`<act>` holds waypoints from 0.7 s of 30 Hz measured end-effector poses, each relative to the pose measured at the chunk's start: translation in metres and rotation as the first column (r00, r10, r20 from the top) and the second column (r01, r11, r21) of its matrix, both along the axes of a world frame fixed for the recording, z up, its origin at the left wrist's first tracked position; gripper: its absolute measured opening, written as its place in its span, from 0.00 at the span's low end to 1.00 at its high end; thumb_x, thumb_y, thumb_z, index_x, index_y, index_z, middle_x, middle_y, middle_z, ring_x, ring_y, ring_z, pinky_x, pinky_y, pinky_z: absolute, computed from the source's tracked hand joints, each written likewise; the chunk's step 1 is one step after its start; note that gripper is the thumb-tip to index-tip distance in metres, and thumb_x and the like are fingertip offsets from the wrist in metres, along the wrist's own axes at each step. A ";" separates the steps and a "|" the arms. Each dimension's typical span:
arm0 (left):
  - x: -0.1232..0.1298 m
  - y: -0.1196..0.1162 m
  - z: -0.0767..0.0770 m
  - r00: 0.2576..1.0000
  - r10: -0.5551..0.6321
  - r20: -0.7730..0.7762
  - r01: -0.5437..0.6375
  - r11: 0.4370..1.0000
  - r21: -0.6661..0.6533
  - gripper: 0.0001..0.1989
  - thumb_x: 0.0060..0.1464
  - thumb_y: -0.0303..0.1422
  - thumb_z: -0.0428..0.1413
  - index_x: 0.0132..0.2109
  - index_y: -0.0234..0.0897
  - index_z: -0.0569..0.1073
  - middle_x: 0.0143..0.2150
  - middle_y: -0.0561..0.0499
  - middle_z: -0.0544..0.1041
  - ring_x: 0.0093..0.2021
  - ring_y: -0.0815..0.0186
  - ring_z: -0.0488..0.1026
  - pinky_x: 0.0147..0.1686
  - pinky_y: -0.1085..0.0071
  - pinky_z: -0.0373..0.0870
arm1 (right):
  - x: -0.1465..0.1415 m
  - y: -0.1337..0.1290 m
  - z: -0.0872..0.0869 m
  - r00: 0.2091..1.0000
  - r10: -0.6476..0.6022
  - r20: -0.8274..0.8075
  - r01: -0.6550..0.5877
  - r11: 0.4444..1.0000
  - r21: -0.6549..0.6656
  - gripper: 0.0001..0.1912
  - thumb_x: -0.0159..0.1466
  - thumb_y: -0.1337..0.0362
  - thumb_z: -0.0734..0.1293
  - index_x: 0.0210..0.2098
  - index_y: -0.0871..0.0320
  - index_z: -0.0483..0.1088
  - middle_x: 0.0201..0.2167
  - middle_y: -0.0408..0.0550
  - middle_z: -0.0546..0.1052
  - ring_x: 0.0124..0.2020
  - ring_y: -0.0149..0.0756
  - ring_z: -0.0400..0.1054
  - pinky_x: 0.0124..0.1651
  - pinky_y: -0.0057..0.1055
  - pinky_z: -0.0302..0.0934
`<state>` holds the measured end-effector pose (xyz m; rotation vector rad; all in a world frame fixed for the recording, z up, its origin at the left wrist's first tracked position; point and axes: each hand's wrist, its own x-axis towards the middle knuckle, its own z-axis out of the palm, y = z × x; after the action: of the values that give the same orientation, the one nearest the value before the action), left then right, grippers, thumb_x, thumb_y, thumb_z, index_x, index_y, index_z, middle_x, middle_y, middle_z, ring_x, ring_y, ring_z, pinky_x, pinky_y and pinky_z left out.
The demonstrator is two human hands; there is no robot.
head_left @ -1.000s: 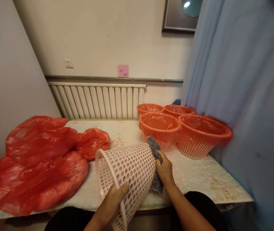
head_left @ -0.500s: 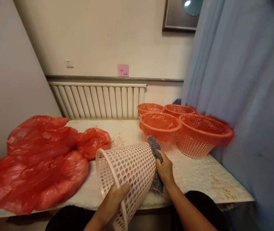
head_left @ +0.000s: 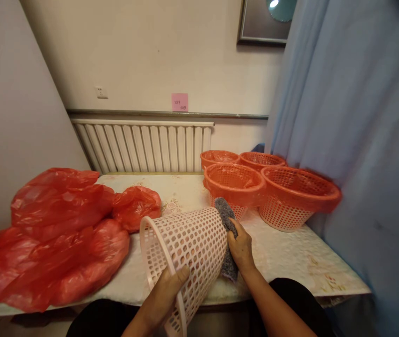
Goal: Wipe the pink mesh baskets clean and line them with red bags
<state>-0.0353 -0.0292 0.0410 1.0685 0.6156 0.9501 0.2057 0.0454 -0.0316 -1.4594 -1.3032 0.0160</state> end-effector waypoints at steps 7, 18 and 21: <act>-0.001 -0.002 -0.003 1.000 0.017 -0.008 -0.017 1.000 -0.023 0.36 0.51 0.47 0.59 0.63 0.35 0.63 0.59 0.37 0.71 0.65 0.44 0.58 0.65 0.47 0.47 | -0.001 -0.001 0.002 1.000 -0.008 0.002 0.008 1.000 -0.011 0.26 0.56 0.70 0.57 0.52 0.60 0.70 0.51 0.52 0.75 0.53 0.43 0.69 0.58 0.42 0.62; 0.001 -0.002 -0.003 0.999 0.047 -0.022 -0.047 0.999 -0.017 0.38 0.49 0.48 0.60 0.63 0.34 0.64 0.58 0.37 0.73 0.64 0.44 0.60 0.65 0.49 0.47 | -0.003 -0.003 0.000 0.998 -0.001 0.066 -0.001 1.000 0.020 0.26 0.56 0.71 0.57 0.54 0.60 0.69 0.52 0.54 0.74 0.55 0.44 0.67 0.59 0.46 0.60; 0.001 -0.001 -0.004 0.998 0.056 -0.017 -0.057 0.998 -0.023 0.37 0.49 0.47 0.61 0.62 0.33 0.64 0.57 0.37 0.74 0.64 0.45 0.61 0.65 0.49 0.48 | -0.016 -0.011 0.003 0.989 0.056 0.138 -0.064 0.996 0.055 0.26 0.57 0.71 0.58 0.55 0.59 0.69 0.54 0.55 0.72 0.57 0.43 0.65 0.60 0.47 0.59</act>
<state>-0.0342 -0.0299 0.0373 1.0435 0.6715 0.9821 0.1901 0.0347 -0.0291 -1.3899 -1.4459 -0.0836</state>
